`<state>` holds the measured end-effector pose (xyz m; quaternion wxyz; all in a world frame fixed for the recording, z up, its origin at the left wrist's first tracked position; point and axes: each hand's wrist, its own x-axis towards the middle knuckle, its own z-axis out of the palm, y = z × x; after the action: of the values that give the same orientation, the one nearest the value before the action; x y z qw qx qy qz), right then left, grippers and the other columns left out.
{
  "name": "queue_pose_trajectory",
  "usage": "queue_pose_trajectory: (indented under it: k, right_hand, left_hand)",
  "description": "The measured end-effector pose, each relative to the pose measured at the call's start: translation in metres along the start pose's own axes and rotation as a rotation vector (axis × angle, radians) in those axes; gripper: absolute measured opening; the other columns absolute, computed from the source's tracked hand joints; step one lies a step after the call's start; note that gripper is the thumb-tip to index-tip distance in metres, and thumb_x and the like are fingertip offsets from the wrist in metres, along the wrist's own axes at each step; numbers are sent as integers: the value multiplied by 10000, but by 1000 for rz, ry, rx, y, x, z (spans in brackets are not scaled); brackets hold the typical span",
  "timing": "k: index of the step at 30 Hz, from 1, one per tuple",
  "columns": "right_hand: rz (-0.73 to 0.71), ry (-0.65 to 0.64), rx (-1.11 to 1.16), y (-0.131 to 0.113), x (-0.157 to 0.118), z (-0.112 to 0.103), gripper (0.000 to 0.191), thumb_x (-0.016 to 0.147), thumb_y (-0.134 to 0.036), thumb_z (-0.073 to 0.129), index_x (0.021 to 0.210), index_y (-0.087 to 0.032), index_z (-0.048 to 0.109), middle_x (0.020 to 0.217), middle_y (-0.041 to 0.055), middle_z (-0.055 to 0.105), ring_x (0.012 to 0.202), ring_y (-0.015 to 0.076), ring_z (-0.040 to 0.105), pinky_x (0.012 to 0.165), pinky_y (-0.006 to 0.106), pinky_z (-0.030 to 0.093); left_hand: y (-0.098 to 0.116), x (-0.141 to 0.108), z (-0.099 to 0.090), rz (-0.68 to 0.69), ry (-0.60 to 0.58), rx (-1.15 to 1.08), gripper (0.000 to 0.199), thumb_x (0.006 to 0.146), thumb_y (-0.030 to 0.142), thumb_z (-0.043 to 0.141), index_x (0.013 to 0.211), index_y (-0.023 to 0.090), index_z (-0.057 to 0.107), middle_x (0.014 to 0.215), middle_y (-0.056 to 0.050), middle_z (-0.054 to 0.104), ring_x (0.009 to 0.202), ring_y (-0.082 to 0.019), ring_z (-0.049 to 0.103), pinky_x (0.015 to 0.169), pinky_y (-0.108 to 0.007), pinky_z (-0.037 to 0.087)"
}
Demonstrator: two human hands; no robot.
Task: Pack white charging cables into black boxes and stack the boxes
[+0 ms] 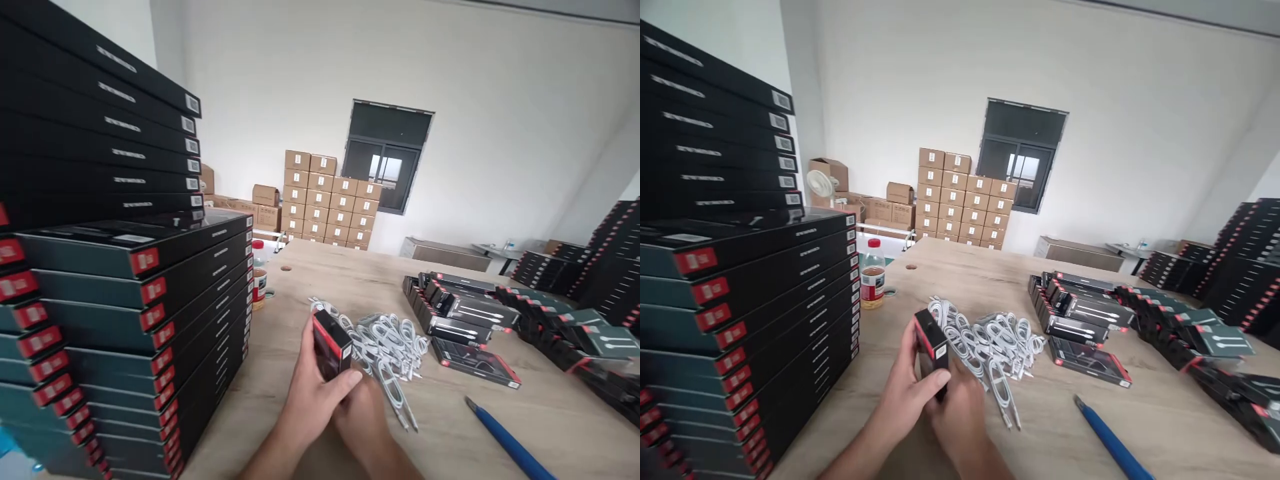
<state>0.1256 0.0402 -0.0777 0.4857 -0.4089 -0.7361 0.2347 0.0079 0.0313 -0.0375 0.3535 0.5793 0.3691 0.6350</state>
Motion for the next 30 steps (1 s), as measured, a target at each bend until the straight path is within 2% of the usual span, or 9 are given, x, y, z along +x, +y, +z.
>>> queue_pose_trajectory:
  k: [2, 4, 8, 10, 13, 15, 18, 21, 30]
  right_hand:
    - [3, -34, -97, -1, -3, -2, 554, 709, -89, 651, 1234, -266, 675, 1127, 99, 702, 1090, 363, 637, 974, 486, 483]
    - [2, -111, -134, -4, -7, -6, 541, 686, -102, 657, 1208, -241, 679, 1096, 112, 694, 989, 347, 657, 891, 476, 513]
    - [87, -176, 96, -9, -11, -22, 540, 746, -129, 577, 1273, -234, 624, 1079, 85, 692, 923, 261, 665, 794, 397, 540]
    - [179, -132, 313, -6, -9, -34, 477, 799, -196, 570, 1269, -240, 632, 1116, 78, 707, 992, 250, 668, 840, 388, 538]
    - [283, -66, 585, 1, -3, -49, 414, 840, -381, 623, 1224, -231, 666, 1118, 85, 728, 1054, 271, 669, 906, 427, 526]
    - [283, -60, 652, 2, 1, -55, 434, 816, -407, 678, 1215, -234, 677, 1092, 83, 737, 1058, 282, 670, 918, 446, 523]
    - [198, -133, 629, -7, 4, -59, 400, 811, -260, 670, 1211, -250, 690, 1097, 58, 737, 1068, 267, 664, 961, 439, 505]
    - [132, -198, 595, -16, 5, -61, 390, 807, -146, 583, 1162, -247, 710, 1035, 21, 733, 996, 230, 669, 934, 387, 510]
    - [194, -211, 569, -10, 5, -61, 223, 733, -109, 550, 887, -192, 689, 816, -28, 675, 835, 180, 650, 752, 274, 481]
  left_hand:
    - [4, -2, 4, -8, 31, 11, 1061, 742, 435, 777, 1573, 275, 137, 1600, -129, 388, 1463, -286, 395, 1152, -406, 422]
    - [10, -2, 4, -5, 81, 55, 950, 767, 404, 759, 1537, 295, 214, 1552, -113, 458, 1424, -275, 454, 1135, -404, 440]
    - [21, 4, -4, 59, 98, 212, 760, 763, 384, 773, 1411, 267, 395, 1434, -106, 567, 1310, -274, 564, 1087, -408, 472]
    - [23, 7, -9, 154, 56, 368, 723, 748, 371, 789, 1371, 266, 438, 1392, -101, 594, 1276, -289, 583, 1123, -456, 422]
    - [19, 8, -12, 353, -68, 680, 640, 757, 302, 774, 1331, 289, 491, 1346, -74, 620, 1289, -307, 556, 1230, -562, 155]
    - [15, 8, -12, 428, -171, 823, 613, 776, 238, 727, 1340, 298, 495, 1340, -70, 628, 1309, -318, 530, 1225, -595, 26]
    - [10, 7, -10, 458, -306, 930, 651, 767, 119, 618, 1378, 293, 475, 1354, -80, 629, 1336, -321, 503, 1209, -594, -24]
    - [7, 7, -8, 469, -377, 984, 765, 711, 56, 559, 1426, 297, 434, 1359, -78, 628, 1330, -311, 509, 1204, -582, -53]
    - [2, 5, -4, 448, -445, 1039, 772, 740, 59, 557, 1448, 320, 394, 1371, -57, 617, 1291, -262, 552, 1206, -568, -51]
